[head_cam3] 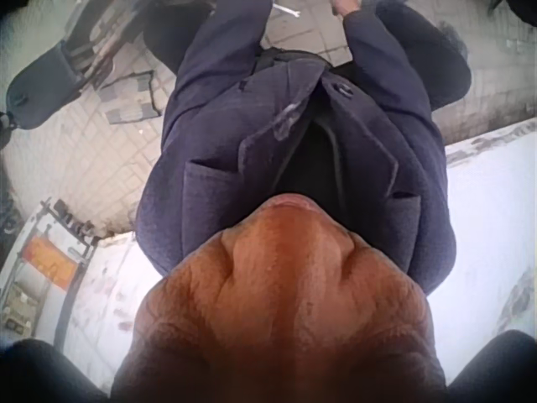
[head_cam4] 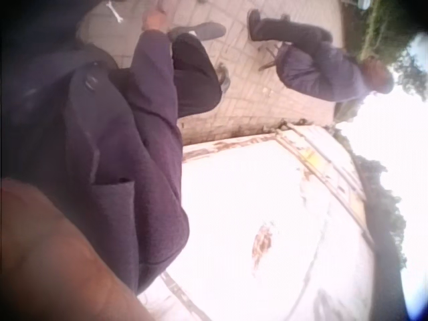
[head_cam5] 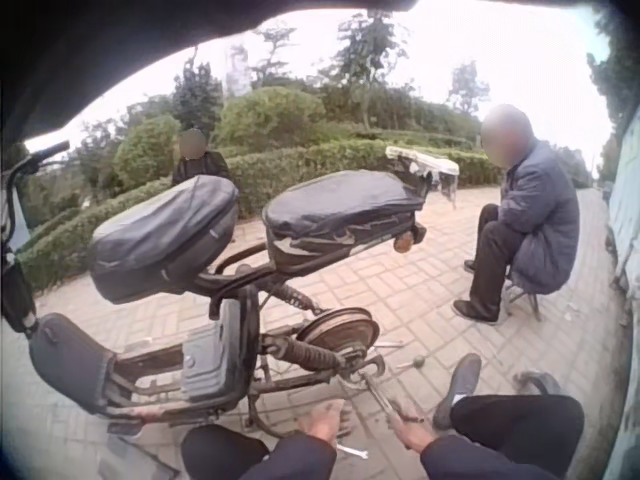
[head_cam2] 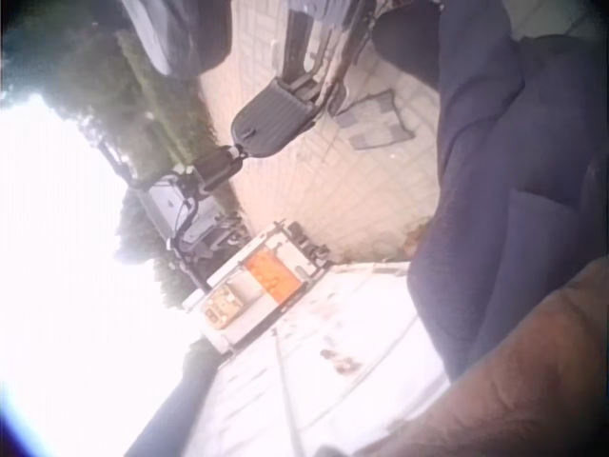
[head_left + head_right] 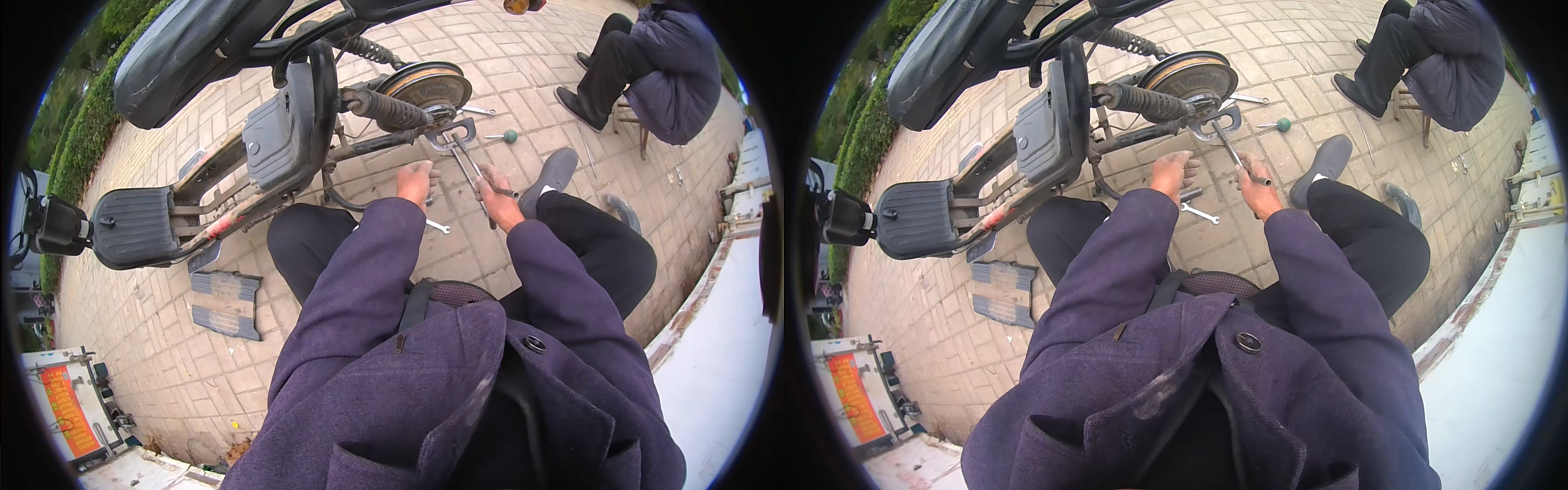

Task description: The person works on the rear wheel area of a scooter, using a wrench and a C-clamp to tighten components near the brake drum and suspension. The person remains seated on the ground throughout the task.

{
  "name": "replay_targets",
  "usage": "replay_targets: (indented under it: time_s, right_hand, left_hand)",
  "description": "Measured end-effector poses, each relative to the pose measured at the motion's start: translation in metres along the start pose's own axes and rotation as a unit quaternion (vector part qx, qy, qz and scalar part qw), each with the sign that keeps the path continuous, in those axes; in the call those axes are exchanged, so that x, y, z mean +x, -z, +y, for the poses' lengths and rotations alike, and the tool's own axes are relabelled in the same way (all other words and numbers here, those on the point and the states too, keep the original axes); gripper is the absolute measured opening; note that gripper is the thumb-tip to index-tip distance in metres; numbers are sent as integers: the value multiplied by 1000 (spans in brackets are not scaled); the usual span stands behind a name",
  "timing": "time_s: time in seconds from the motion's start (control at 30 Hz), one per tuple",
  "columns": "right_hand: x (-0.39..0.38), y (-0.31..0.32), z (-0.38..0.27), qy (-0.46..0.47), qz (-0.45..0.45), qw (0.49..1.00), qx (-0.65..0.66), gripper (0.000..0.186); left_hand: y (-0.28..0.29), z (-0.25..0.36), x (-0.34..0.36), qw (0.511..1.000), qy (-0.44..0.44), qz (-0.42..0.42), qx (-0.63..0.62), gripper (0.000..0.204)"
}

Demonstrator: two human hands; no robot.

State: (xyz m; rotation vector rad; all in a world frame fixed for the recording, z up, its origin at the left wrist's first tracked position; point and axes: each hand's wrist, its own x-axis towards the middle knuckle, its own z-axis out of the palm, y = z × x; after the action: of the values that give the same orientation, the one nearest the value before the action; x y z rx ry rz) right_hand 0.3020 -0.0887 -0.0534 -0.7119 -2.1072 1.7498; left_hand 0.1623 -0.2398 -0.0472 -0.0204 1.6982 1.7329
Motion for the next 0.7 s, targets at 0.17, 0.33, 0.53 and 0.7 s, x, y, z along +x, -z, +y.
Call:
replay_targets:
  time_s: [0.17,0.33,0.53,0.7]
  right_hand:
    - [14,-31,14,35,38,993,-110,35]
    - [27,-43,35,125,73,980,-136,34]
    - [38,-46,44,144,99,979,-107,29]
    - [40,-53,49,118,93,986,-76,32]
  left_hand:
    - [-7,-3,2,1000,5,-16,14,38]
    - [-15,-16,6,999,29,-32,21,43]
    - [-18,-19,18,999,42,-7,-8,43]
    - [-20,-20,26,999,36,13,-19,40]
